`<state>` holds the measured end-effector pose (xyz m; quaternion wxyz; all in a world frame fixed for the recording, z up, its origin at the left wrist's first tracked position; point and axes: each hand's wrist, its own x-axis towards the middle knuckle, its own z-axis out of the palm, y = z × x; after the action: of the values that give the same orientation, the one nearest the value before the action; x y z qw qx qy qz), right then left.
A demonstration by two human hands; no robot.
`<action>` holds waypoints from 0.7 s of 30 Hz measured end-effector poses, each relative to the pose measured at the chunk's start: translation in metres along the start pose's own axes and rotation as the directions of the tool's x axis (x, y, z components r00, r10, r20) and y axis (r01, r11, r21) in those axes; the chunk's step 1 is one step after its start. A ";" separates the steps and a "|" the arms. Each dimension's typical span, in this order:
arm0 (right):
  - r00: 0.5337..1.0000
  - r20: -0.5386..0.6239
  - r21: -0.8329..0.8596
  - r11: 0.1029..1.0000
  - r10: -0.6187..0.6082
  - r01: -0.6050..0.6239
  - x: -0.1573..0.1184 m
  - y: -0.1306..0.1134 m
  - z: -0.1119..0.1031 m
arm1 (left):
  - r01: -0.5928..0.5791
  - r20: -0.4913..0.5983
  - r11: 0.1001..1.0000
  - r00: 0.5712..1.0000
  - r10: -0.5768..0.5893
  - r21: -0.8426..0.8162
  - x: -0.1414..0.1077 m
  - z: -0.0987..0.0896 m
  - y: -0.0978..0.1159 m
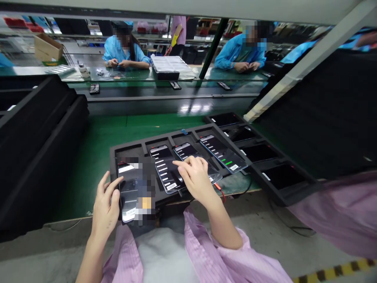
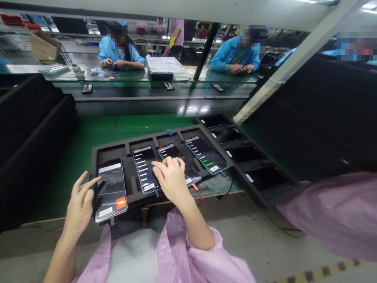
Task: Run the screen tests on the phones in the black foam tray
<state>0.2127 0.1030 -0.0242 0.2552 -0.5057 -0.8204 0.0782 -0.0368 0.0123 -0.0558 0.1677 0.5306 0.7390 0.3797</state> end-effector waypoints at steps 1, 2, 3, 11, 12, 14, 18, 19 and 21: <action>1.000 0.010 -0.028 1.000 0.009 -0.009 0.003 0.000 -0.001 | 0.000 -0.008 1.000 1.000 0.000 0.002 0.000 0.001 -0.001; 1.000 0.024 -0.056 0.998 0.016 -0.015 0.007 -0.001 -0.001 | -0.003 -0.017 1.000 1.000 0.003 0.002 0.000 0.002 -0.002; 0.999 0.045 -0.080 0.997 0.019 -0.015 0.010 -0.003 0.000 | -0.009 -0.027 1.000 1.000 0.009 0.000 0.000 0.003 -0.003; 0.978 0.206 -0.155 0.988 0.029 0.003 0.024 -0.020 0.017 | -0.034 -0.049 0.999 0.998 0.033 -0.028 0.001 0.005 -0.006; 0.982 0.188 -0.158 0.987 0.031 -0.001 0.023 -0.019 0.015 | -0.028 -0.045 0.999 0.999 0.027 -0.028 0.001 0.005 -0.006; 0.992 0.113 -0.166 0.985 0.058 -0.039 0.020 -0.013 0.008 | -0.029 -0.038 0.999 0.999 0.028 -0.029 0.000 0.004 -0.007; 0.979 -0.029 -0.211 0.956 0.201 -0.203 0.010 0.013 -0.010 | -0.039 -0.035 0.998 0.999 0.037 -0.047 0.000 0.005 -0.008; 0.971 -0.030 -0.222 0.946 0.237 -0.238 0.006 0.020 -0.014 | -0.037 -0.033 0.998 0.999 0.036 -0.054 0.000 0.005 -0.007; 0.958 -0.010 -0.220 0.934 0.287 -0.282 -0.003 0.034 -0.020 | -0.039 -0.029 0.997 0.999 0.037 -0.064 0.000 0.006 -0.006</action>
<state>0.2509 0.1140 -0.0218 0.1746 -0.6431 -0.7450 0.0291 -0.0368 0.0134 -0.0643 0.1674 0.5336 0.7184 0.4138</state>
